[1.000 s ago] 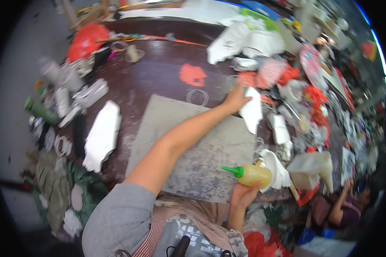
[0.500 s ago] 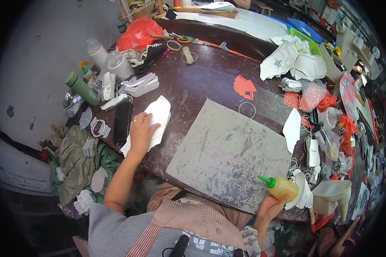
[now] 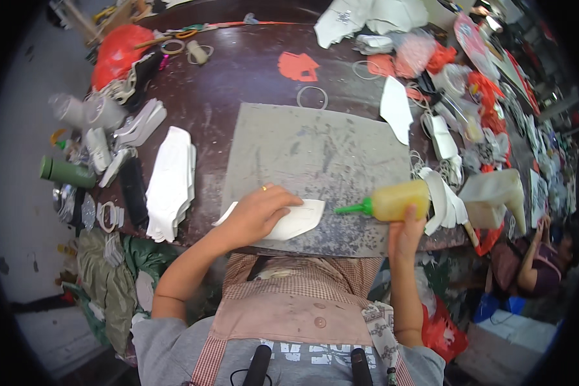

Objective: The person assembles white fabric face masks by hand. They pick up white fabric pieces, place them on a work surface, and apply adhesive from a squeeze bottle to the edges. The person then folds the fabric pieces to form the mask shape and stacks the finished units.

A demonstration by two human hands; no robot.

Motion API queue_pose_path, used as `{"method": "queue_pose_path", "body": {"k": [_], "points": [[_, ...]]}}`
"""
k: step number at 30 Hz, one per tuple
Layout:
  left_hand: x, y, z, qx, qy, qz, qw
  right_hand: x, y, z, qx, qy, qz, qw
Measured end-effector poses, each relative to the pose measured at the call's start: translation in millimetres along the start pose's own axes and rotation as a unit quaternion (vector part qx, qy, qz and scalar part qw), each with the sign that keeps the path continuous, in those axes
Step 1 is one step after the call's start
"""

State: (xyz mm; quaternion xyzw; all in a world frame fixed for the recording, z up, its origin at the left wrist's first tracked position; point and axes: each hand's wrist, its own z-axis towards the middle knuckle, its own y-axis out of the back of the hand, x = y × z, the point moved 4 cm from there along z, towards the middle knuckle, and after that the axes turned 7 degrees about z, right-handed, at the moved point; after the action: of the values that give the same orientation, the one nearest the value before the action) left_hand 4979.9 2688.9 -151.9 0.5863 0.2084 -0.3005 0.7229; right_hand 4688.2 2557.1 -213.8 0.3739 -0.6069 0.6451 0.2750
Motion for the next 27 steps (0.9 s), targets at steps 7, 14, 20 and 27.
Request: {"method": "queue_pose_path", "body": {"k": [7, 14, 20, 27], "points": [[-15.8, 13.4, 26.3, 0.09, 0.089, -0.115, 0.985, -0.4, -32.5, 21.5, 0.004, -0.049, 0.027, 0.998], [5.9, -30.8, 3.1, 0.094, 0.057, 0.02, 0.994, -12.3, -37.4, 28.0, -0.004, -0.031, -0.054, 0.998], [10.1, -33.9, 2.2, 0.068, 0.029, 0.023, 0.997, -21.0, -41.7, 47.0, 0.024, -0.047, -0.076, 0.996], [12.9, -32.9, 4.0, 0.075, 0.036, -0.002, 0.997, -27.4, -48.0, 56.7, 0.035, -0.042, -0.124, 0.991]]}}
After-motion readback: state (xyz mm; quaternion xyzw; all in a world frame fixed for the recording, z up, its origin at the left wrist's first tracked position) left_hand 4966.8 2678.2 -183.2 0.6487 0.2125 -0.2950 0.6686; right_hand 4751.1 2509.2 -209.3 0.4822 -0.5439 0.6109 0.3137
